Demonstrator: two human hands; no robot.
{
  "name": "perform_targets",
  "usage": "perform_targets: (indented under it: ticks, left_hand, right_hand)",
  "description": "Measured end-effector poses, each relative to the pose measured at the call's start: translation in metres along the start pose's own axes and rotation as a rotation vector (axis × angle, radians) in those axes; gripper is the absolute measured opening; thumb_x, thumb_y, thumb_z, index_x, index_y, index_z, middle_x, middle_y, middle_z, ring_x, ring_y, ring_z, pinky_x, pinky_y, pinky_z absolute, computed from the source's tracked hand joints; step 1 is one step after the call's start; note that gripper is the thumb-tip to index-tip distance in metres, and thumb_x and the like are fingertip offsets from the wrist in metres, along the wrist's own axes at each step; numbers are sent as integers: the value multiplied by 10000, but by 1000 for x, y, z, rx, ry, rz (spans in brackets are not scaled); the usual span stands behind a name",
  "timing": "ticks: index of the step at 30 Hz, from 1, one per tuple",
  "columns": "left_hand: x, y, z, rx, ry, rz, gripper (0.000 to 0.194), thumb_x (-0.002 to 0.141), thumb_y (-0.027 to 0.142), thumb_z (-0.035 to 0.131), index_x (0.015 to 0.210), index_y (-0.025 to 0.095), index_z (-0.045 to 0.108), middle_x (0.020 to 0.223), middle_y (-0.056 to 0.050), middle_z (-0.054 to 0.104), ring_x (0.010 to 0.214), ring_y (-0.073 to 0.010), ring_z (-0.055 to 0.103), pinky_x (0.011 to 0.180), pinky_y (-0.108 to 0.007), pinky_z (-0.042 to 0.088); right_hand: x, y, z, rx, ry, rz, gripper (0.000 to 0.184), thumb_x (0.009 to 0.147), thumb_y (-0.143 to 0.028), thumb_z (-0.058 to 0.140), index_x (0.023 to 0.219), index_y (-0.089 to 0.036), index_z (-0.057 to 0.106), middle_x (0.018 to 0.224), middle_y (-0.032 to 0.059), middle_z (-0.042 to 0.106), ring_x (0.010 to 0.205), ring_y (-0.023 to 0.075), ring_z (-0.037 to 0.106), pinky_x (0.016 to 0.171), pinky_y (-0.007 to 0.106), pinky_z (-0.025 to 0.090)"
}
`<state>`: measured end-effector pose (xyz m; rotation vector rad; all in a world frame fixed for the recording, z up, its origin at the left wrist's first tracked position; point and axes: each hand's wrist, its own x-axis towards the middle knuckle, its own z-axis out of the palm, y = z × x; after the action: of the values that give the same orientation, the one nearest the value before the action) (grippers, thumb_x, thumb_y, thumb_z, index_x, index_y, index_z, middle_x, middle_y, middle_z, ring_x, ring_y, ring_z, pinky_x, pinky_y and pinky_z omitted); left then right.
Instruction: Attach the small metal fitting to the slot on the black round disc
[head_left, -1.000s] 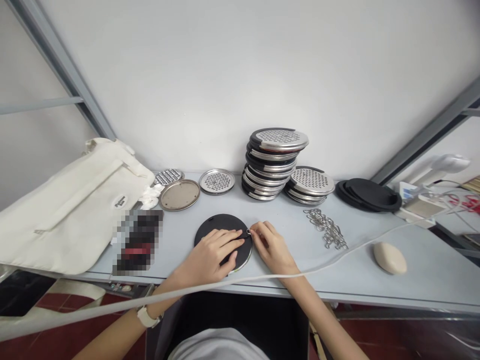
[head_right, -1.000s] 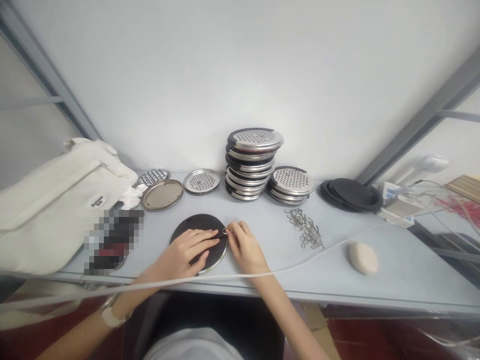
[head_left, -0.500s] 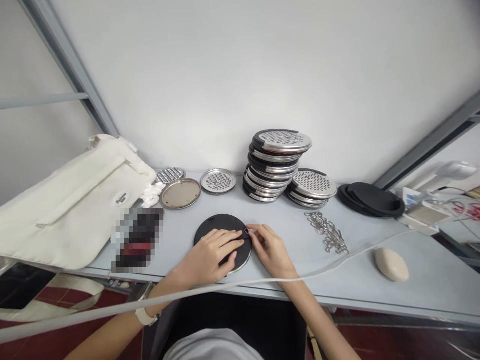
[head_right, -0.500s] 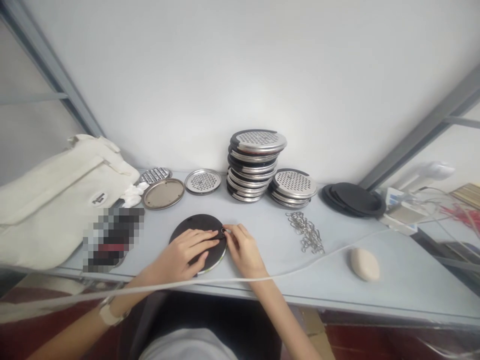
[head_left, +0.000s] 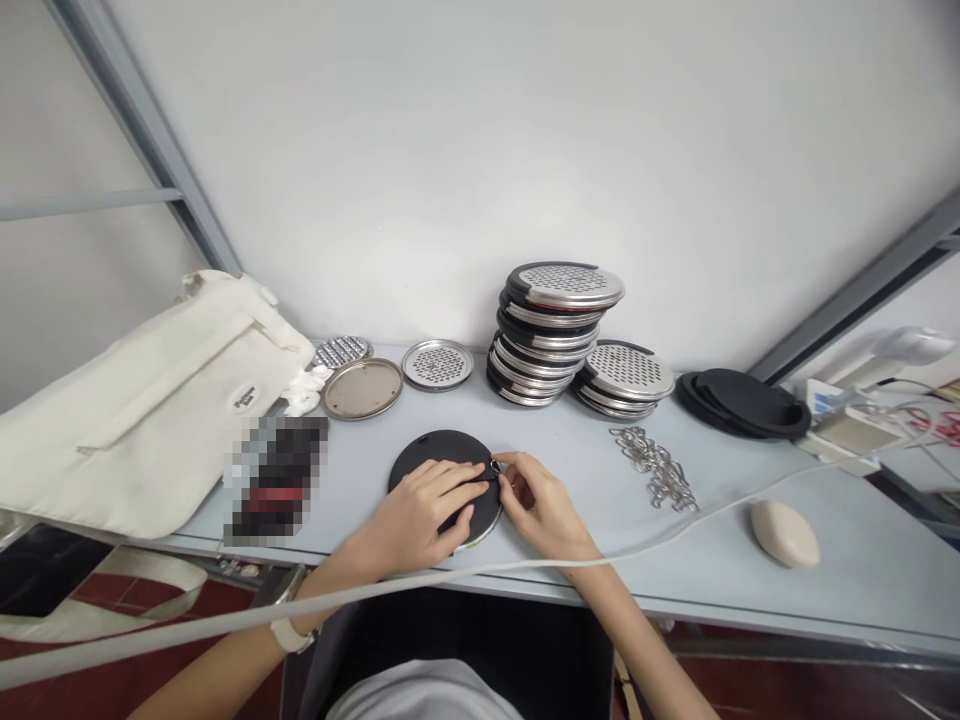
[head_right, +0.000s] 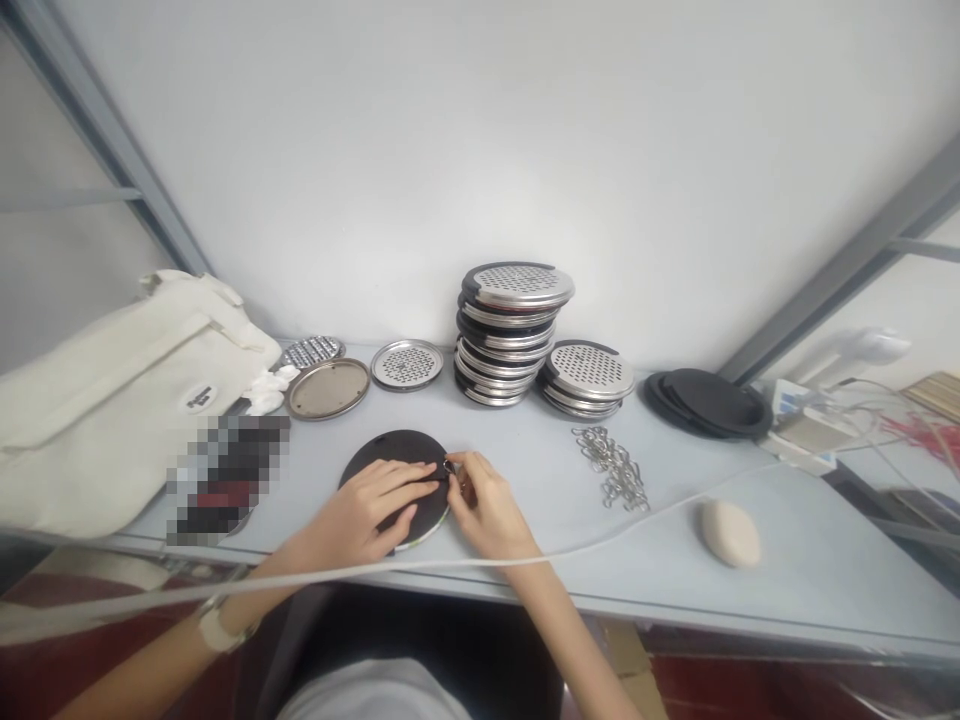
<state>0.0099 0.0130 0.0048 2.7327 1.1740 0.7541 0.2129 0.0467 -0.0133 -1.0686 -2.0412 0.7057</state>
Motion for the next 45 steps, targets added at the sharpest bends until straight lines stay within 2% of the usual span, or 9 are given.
perform_targets:
  ticks: [8,17,28,45]
  left_hand:
    - [-1,0,0,11,-21,-10,384,874,179,460,1245,205,554,1334,-66,527,1193,-231,497,997,-427,393]
    - [-1,0,0,11,-15,-3,385,872,171,458,1245,204,549,1342,-62,520,1209,-224,487,1004,-416,387]
    - [0,0,0,13,9,7,387,862,172,470,1236,214,562,1315,-64,545,1187,-221,510,999,-411,402]
    - [0,1,-1,7,2,2,388,870,181,456,1244,215,558,1317,-74,543,1183,-225,517,994,-420,405]
  right_hand:
    - [0,2,-3,-29,-2,-16,227,919,-217,450,1100,-161,574,804,44,598,655,149,564,610,265,474]
    - [-2,2,-3,-19,-26,19,224,927,-232,438,1099,-159,560,708,12,573,617,146,554,605,263,475]
    - [-1,3,-3,-5,-34,-16,246,936,-222,414,1135,-167,548,833,60,648,679,163,599,666,292,505]
    - [-3,4,-2,15,-46,7,241,940,-237,405,1145,-178,519,733,24,609,646,161,595,643,276,497]
